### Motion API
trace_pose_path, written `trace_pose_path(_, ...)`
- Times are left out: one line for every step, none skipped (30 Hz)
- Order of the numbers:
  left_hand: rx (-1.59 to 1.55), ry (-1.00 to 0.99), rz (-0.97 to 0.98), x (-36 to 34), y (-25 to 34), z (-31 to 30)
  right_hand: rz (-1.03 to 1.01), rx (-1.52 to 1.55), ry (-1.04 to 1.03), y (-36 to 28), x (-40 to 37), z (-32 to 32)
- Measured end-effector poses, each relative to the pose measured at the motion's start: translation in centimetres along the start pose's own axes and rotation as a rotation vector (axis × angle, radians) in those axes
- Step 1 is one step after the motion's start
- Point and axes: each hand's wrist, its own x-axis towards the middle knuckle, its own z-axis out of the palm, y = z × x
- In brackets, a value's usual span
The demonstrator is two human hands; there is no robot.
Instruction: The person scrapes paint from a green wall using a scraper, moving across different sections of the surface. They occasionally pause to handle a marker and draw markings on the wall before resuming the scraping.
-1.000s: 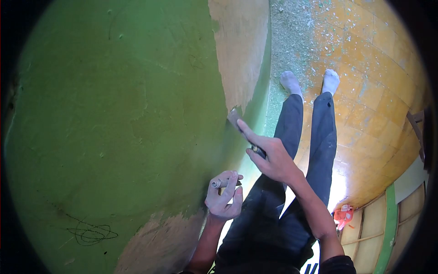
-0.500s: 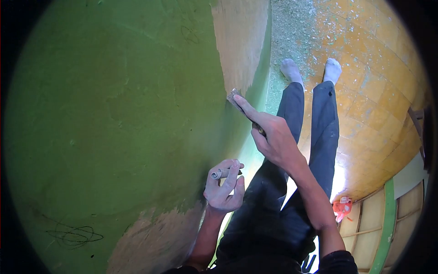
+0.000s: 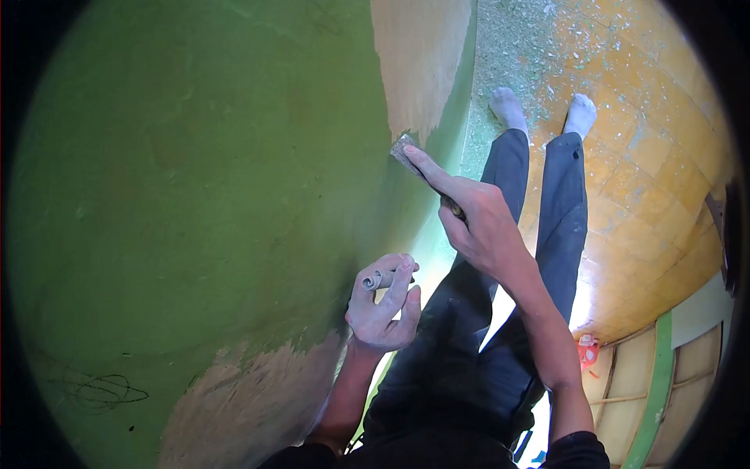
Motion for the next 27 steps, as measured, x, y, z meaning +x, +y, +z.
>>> trace_pose_path(0.003,-0.004,0.002,-0.1,0.0,0.0,-0.012,0.02,0.011,0.2,-0.2,0.3)
trace_pose_path(0.008,-0.011,-0.001,0.0,0.1,-0.1,-0.005,0.04,0.02,0.0,-0.2,0.2)
trace_pose_path(0.014,-0.018,0.0,0.0,0.1,-0.1,0.0,0.057,0.028,-0.1,0.0,0.2)
trace_pose_path(0.021,-0.021,0.001,0.0,0.1,-0.1,0.003,0.072,0.036,-0.1,-0.1,0.4)
trace_pose_path(0.029,-0.023,0.008,-0.1,0.0,-0.1,0.012,0.08,0.04,0.1,-0.2,0.6)
trace_pose_path(0.026,-0.024,0.012,-0.1,-0.1,-0.1,0.018,0.086,0.045,0.2,-0.2,0.9)
trace_pose_path(0.022,-0.024,0.016,-0.1,-0.1,-0.1,0.025,0.092,0.051,0.2,-0.2,1.2)
trace_pose_path(0.017,-0.023,0.025,0.0,-0.1,-0.1,0.027,0.091,0.049,0.1,-0.2,1.2)
trace_pose_path(0.009,-0.013,0.026,0.1,-0.2,0.0,0.027,0.088,0.047,-0.1,-0.2,1.1)
trace_pose_path(-0.001,-0.007,0.022,-0.1,-0.2,0.0,0.032,0.086,0.044,-0.3,-0.3,1.2)
trace_pose_path(-0.013,-0.003,0.017,-0.3,-0.3,-0.1,-0.004,0.116,0.109,-0.4,-0.1,1.6)
trace_pose_path(-0.012,0.001,0.02,-0.4,-0.4,-0.1,-0.045,0.145,0.171,-0.4,0.5,2.0)
trace_pose_path(-0.01,0.005,0.022,-0.5,-0.5,0.0,-0.056,0.13,0.189,-0.4,0.8,2.1)
trace_pose_path(-0.008,0.004,0.024,-0.8,-0.7,0.0,-0.068,0.116,0.208,-0.4,1.1,2.1)
trace_pose_path(-0.015,0.003,0.018,-0.9,-0.7,-0.1,-0.049,0.062,0.186,-0.7,1.5,1.3)
trace_pose_path(-0.021,0.005,0.013,-0.9,-0.7,0.0,-0.033,0.008,0.165,-0.9,1.8,0.7)
trace_pose_path(-0.026,0.009,0.009,-0.8,-0.7,0.0,-0.038,0.003,0.147,-0.8,1.5,0.8)
trace_pose_path(-0.014,0.006,0.012,-0.7,-0.7,0.0,-0.039,-0.002,0.132,-0.7,0.7,1.1)
trace_pose_path(-0.004,0.003,0.015,-0.6,-0.7,0.0,-0.03,-0.009,0.116,-0.6,0.4,1.0)
trace_pose_path(0.006,-0.004,0.017,-0.6,-0.6,-0.1,-0.02,-0.016,0.101,-0.6,0.2,1.0)
trace_pose_path(0.002,-0.002,0.02,-0.9,-0.5,-0.3,-0.007,-0.027,0.085,-0.8,0.1,0.9)
trace_pose_path(0.0,0.0,0.021,-0.7,-0.4,-0.3,0.005,-0.036,0.066,-0.8,0.3,0.6)
trace_pose_path(-0.002,0.002,0.021,-0.7,-0.4,-0.2,-0.01,-0.024,0.079,-0.7,0.5,0.5)
trace_pose_path(0.001,-0.003,0.014,-0.7,-0.4,-0.1,-0.017,-0.009,0.092,-0.7,0.3,0.7)
trace_pose_path(0.004,-0.014,0.005,-0.8,-0.4,-0.2,-0.019,0.011,0.105,-0.8,0.0,1.0)
trace_pose_path(0.007,-0.018,0.002,-0.7,-0.4,-0.2,0.007,0.013,0.089,-0.8,-0.2,1.2)
trace_pose_path(-0.003,-0.008,-0.001,-0.5,-0.4,0.0,0.024,0.012,0.075,-0.8,-0.4,1.3)
